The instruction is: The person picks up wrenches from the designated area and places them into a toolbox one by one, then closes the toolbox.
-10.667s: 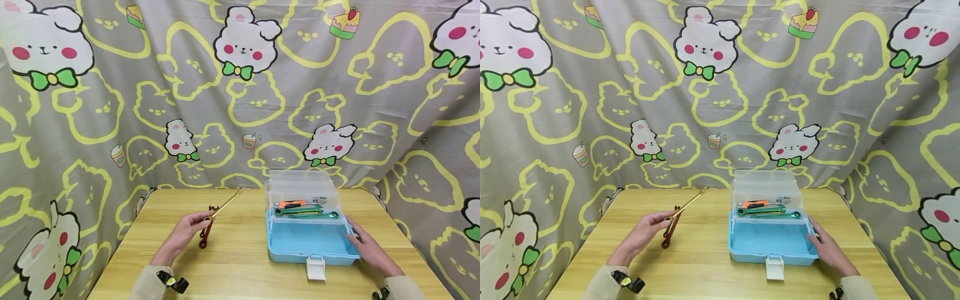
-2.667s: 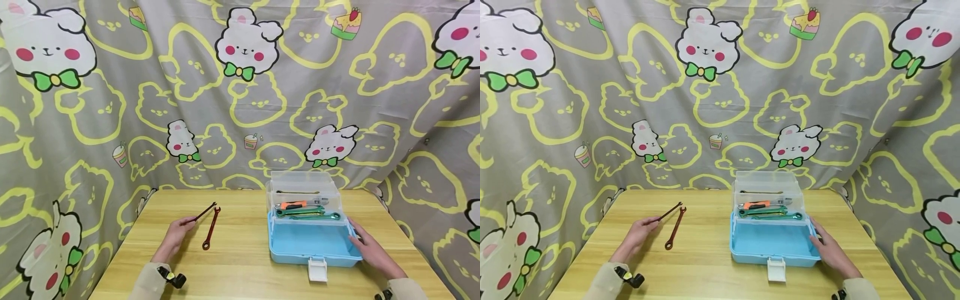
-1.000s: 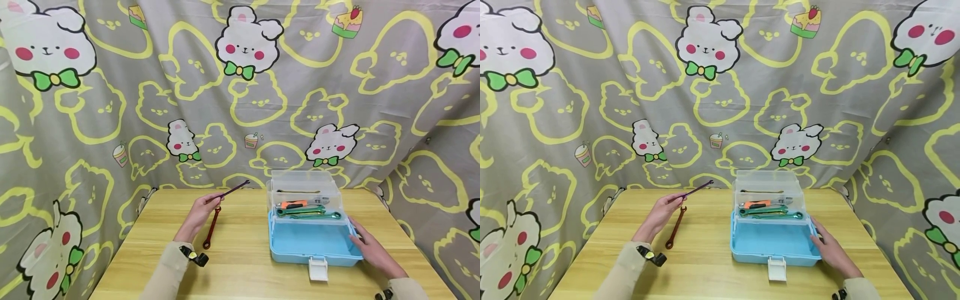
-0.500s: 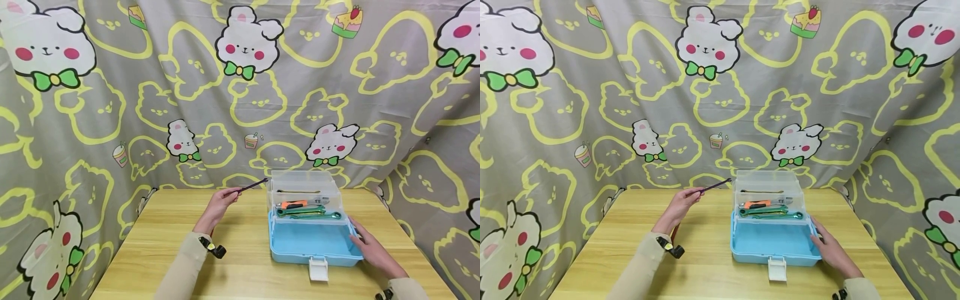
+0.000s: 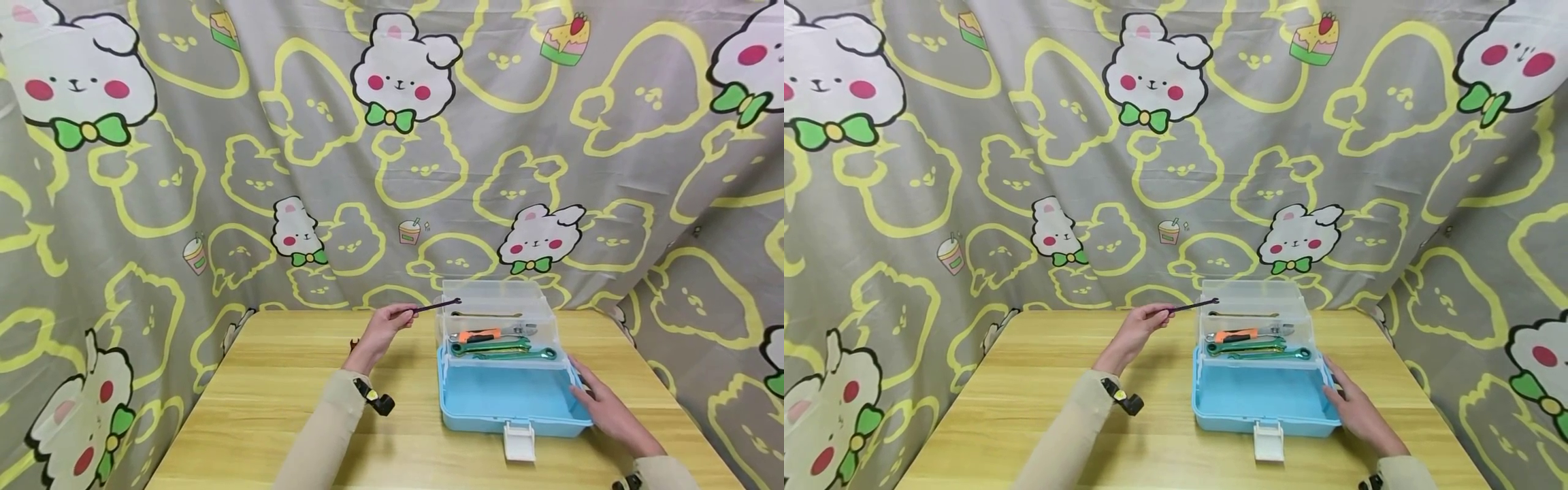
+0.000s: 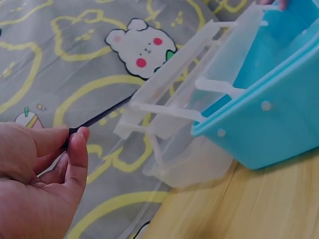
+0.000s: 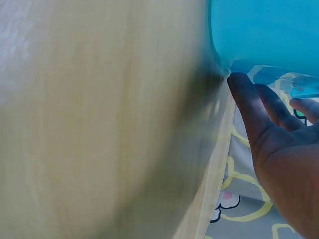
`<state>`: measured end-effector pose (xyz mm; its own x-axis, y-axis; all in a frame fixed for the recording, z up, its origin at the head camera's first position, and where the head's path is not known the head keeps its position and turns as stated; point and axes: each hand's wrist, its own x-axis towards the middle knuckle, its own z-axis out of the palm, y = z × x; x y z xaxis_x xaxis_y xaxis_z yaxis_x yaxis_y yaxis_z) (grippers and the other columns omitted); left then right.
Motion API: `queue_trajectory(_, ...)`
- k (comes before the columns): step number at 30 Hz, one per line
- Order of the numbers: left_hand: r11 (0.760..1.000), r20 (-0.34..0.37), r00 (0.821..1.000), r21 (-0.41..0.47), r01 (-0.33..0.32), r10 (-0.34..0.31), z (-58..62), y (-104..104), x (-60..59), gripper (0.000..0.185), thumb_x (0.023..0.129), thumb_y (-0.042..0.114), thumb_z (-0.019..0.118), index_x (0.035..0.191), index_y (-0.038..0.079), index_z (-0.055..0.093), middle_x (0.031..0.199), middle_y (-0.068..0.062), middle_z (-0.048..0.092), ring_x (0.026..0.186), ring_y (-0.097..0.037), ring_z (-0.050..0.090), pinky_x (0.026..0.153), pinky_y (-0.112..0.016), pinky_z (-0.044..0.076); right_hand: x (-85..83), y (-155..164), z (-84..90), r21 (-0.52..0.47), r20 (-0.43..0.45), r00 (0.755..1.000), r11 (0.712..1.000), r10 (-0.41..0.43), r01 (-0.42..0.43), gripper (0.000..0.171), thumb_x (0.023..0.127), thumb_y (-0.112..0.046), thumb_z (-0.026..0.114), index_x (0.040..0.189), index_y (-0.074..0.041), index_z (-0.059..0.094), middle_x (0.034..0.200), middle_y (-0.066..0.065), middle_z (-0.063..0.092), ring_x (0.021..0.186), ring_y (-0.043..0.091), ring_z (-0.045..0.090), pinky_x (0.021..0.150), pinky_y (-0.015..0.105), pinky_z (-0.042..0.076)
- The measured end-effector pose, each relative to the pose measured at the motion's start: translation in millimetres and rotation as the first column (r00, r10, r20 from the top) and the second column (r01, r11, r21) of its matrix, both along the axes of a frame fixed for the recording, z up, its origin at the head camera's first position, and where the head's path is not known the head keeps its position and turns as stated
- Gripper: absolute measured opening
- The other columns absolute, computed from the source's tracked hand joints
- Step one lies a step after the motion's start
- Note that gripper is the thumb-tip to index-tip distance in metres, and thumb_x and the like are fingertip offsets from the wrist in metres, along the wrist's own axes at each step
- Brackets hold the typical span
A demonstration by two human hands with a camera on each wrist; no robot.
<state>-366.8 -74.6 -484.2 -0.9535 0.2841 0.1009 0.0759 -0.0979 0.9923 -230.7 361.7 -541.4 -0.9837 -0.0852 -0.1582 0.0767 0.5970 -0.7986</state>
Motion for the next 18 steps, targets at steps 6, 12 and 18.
queue_trajectory(6,1.000,0.028,1.000,-0.013,-0.001,0.002,3.5,9.5,-1.9,0.034,0.106,0.007,0.057,0.136,-0.009,0.062,0.120,-0.017,0.072,0.094,-0.007,0.068,0.105,-0.045,0.054,-0.7,-0.5,-0.9,-0.001,0.010,1.000,1.000,-0.007,0.007,0.072,0.113,-0.030,0.043,0.167,-0.015,-0.002,0.166,0.038,-0.001,0.148,0.066,0.006,0.115,0.078,0.017)
queue_trajectory(12,0.998,0.042,0.998,-0.004,-0.055,0.055,6.9,16.5,-4.2,0.028,0.106,0.007,0.057,0.130,-0.007,0.057,0.122,-0.026,0.071,0.091,-0.008,0.069,0.098,-0.036,0.058,-0.3,-1.0,-0.9,-0.002,0.011,1.000,1.000,-0.010,0.010,0.072,0.113,-0.030,0.043,0.167,-0.014,-0.002,0.166,0.038,-0.002,0.148,0.066,0.005,0.115,0.078,0.016)
queue_trajectory(18,0.987,0.035,0.988,0.057,-0.152,0.150,6.7,24.8,-6.8,0.021,0.104,0.004,0.060,0.121,-0.008,0.057,0.118,-0.030,0.072,0.093,-0.014,0.074,0.093,-0.029,0.060,-0.5,-1.1,-1.4,0.008,0.006,1.000,1.000,-0.008,0.008,0.072,0.113,-0.029,0.042,0.167,-0.015,-0.003,0.166,0.038,-0.001,0.147,0.066,0.007,0.115,0.078,0.018)
